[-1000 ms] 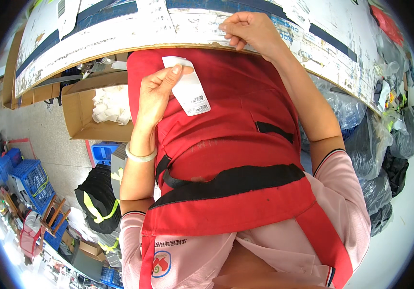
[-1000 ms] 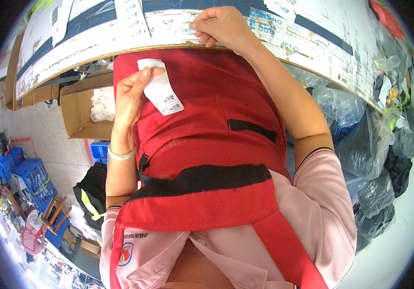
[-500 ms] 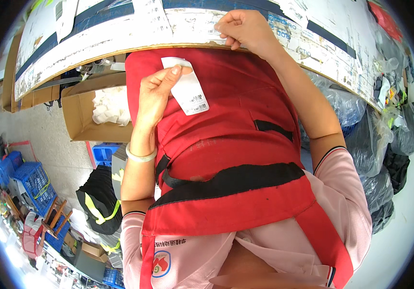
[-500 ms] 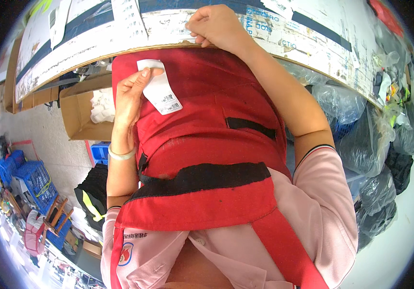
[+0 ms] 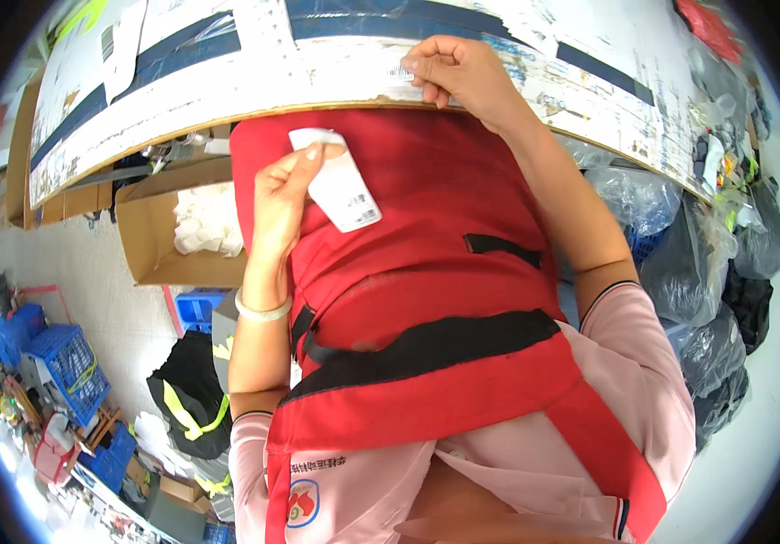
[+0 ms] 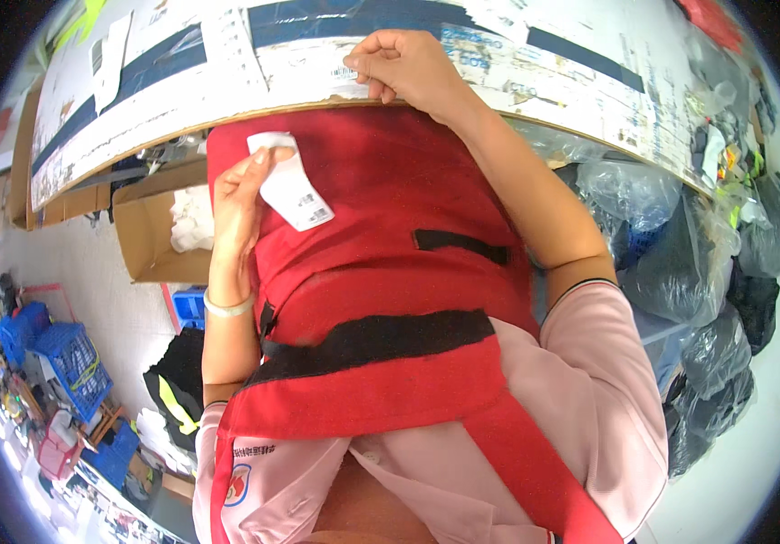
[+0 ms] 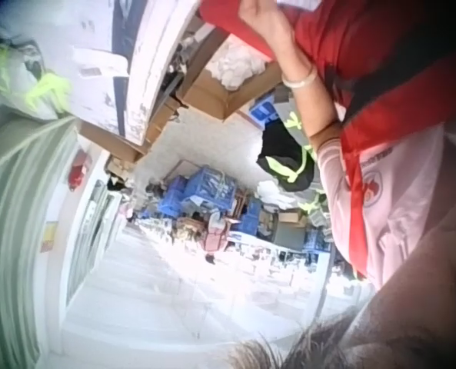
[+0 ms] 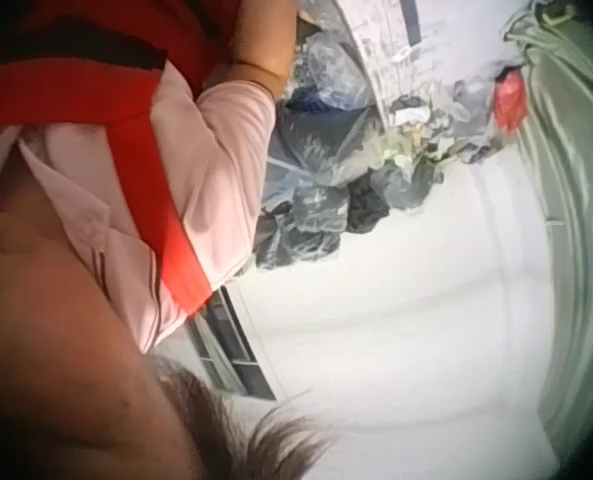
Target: The person is peeling a price tag or label sticker from a backing sheet and applying it to a surface or another object at a workbench.
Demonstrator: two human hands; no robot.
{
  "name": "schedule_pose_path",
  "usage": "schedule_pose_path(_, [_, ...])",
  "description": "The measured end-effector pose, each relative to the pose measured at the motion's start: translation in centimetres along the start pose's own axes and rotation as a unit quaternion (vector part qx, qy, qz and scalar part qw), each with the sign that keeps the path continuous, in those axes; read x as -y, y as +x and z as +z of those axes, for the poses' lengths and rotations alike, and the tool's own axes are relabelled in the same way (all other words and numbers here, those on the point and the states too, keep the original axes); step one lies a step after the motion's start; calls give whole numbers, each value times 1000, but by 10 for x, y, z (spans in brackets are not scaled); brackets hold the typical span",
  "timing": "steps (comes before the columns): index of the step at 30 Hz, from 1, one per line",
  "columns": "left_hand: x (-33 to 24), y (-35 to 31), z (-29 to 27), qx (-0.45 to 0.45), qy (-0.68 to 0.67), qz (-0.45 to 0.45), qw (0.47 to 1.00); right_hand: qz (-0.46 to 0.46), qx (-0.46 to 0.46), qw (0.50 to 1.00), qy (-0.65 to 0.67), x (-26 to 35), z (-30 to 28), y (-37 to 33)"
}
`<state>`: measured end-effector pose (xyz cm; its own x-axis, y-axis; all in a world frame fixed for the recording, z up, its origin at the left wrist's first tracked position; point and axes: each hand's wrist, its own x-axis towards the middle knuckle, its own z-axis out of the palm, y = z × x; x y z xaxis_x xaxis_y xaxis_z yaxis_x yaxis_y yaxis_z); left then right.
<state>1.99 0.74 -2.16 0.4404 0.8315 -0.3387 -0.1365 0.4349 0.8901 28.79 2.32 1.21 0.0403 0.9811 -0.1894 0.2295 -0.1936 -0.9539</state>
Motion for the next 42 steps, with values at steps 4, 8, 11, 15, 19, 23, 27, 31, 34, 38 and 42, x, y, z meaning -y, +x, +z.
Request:
schedule_pose_path(4, [-1, -4, 2, 2, -19, 11, 1000, -3, -92, 996, -6, -3, -48, -5])
schedule_pose_path(8, [-3, -10, -2, 54, -12, -5, 998, -10, -265, 958, -112, -36, -124, 2])
schedule_pose_path(11, [-7, -11, 6, 42, 26, -21, 999, 15, -307, 912, -272, -71, -148, 9])
schedule_pose_path(15, [-5, -13, 9, 25, 38, -34, 998, -25, -354, 803, -479, -69, -132, 4])
schedule_pose_path(19, [-8, -15, 9, 24, 12, -18, 999, -58, -274, 922, -267, -23, -54, -16])
schedule_pose_path(23, [-9, -9, 9, 24, 18, 18, 999, -44, 133, 985, -96, 12, 26, -46])
schedule_pose_path(27, [-19, -7, 17, -1, -43, 5, 999, 21, 223, 975, 4, 5, 49, -53])
schedule_pose_path(31, [-9, -16, 5, 24, 38, 41, 998, 46, 186, 979, 70, -5, 61, -52])
schedule_pose_path(34, [1, -21, 2, 21, 33, 17, 999, 22, 170, 979, 113, -10, 66, -55])
schedule_pose_path(38, [3, -23, 8, -5, 56, 8, 998, -3, 158, 979, 131, -13, 66, -61])
schedule_pose_path(42, [-8, -30, 16, -9, 71, 6, 997, -36, 94, 991, 89, -3, 52, -60])
